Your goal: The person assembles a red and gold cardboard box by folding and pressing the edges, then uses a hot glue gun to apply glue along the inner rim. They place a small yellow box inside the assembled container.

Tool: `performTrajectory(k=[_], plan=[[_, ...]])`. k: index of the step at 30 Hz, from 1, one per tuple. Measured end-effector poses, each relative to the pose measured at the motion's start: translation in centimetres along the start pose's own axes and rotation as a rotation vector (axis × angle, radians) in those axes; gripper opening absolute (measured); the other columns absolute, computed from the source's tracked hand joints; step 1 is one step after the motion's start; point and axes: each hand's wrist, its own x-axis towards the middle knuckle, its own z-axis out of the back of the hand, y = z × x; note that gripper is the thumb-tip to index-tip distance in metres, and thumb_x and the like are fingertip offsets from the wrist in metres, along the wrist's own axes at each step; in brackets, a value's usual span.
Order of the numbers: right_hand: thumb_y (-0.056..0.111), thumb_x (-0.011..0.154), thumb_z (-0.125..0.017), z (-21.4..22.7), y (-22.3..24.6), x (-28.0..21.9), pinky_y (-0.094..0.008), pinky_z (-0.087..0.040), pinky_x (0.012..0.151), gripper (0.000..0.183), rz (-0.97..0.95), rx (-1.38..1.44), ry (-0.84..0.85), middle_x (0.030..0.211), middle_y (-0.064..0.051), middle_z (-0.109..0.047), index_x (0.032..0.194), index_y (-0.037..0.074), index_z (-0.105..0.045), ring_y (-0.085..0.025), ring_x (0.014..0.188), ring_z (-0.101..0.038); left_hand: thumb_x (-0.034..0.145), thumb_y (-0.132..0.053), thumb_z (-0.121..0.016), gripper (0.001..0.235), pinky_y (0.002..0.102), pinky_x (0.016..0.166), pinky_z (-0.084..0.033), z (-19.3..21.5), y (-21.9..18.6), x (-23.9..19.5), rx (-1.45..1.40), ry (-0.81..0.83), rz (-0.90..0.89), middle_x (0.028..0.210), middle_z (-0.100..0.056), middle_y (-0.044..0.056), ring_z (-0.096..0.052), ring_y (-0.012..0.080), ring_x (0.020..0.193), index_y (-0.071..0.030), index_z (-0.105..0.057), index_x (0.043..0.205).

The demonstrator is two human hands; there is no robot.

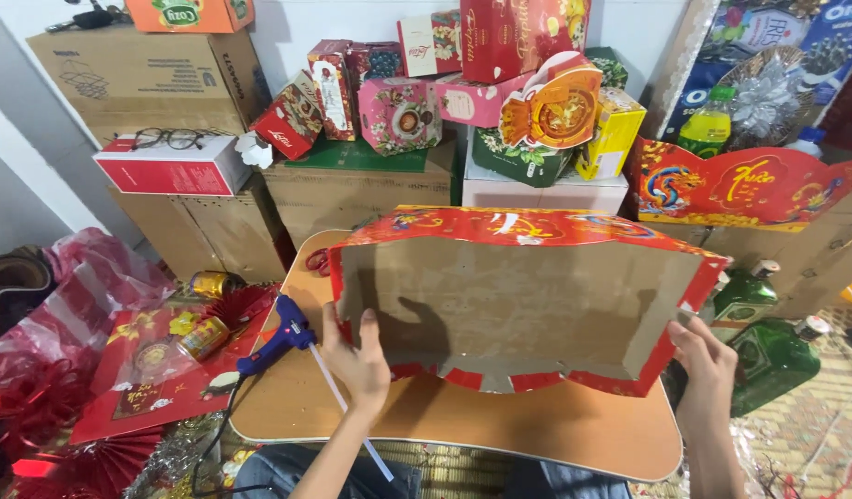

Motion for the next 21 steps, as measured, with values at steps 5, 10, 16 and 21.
performTrajectory(k=[5,10,16,21], plan=[[0.019,0.095,-0.057,-2.5,-1.8,0.8,-0.028,-0.037,0.091,0.039,0.019,-0.055,0.063,0.105,-0.006,-0.061,0.123,-0.005,-0.067,-0.015,0.098,-0.049,0.087,-0.027,-0.062,0.036,0.035,0.07,-0.046,2.3,2.1,1.2,0.103,-0.116,-0.04,0.087,-0.067,0.013,-0.055,0.0273,0.071,-0.001,-0.06,0.112],[0.019,0.095,-0.059,-1.2,-4.1,2.1,-0.029,-0.04,0.09,0.032,0.043,-0.027,0.034,0.105,-0.009,-0.062,0.111,-0.008,-0.065,-0.016,0.095,-0.048,0.088,-0.027,-0.062,0.033,0.037,0.071,-0.046,2.2,1.9,1.1,0.12,-0.11,-0.037,0.087,-0.068,0.014,-0.055,0.0297,0.07,-0.001,-0.06,0.109],[0.015,0.099,-0.05,3.2,-3.6,3.0,-0.034,-0.042,0.093,0.057,0.087,-0.068,-0.07,0.125,-0.024,-0.061,0.143,-0.021,-0.047,-0.024,0.11,-0.055,0.086,-0.027,-0.062,0.038,0.041,0.073,-0.049,-0.9,0.3,-0.4,0.117,-0.004,0.053,0.091,-0.071,0.016,-0.062,0.0332,0.074,-0.002,-0.059,0.114],[0.018,0.099,-0.054,3.6,-4.1,3.0,-0.03,-0.041,0.091,0.044,0.082,-0.047,-0.061,0.112,-0.014,-0.062,0.13,-0.014,-0.06,-0.017,0.102,-0.054,0.086,-0.025,-0.061,0.03,0.036,0.067,-0.048,-1.2,0.3,0.0,0.056,0.001,0.014,0.086,-0.071,0.012,-0.059,0.0275,0.068,-0.004,-0.062,0.107]])
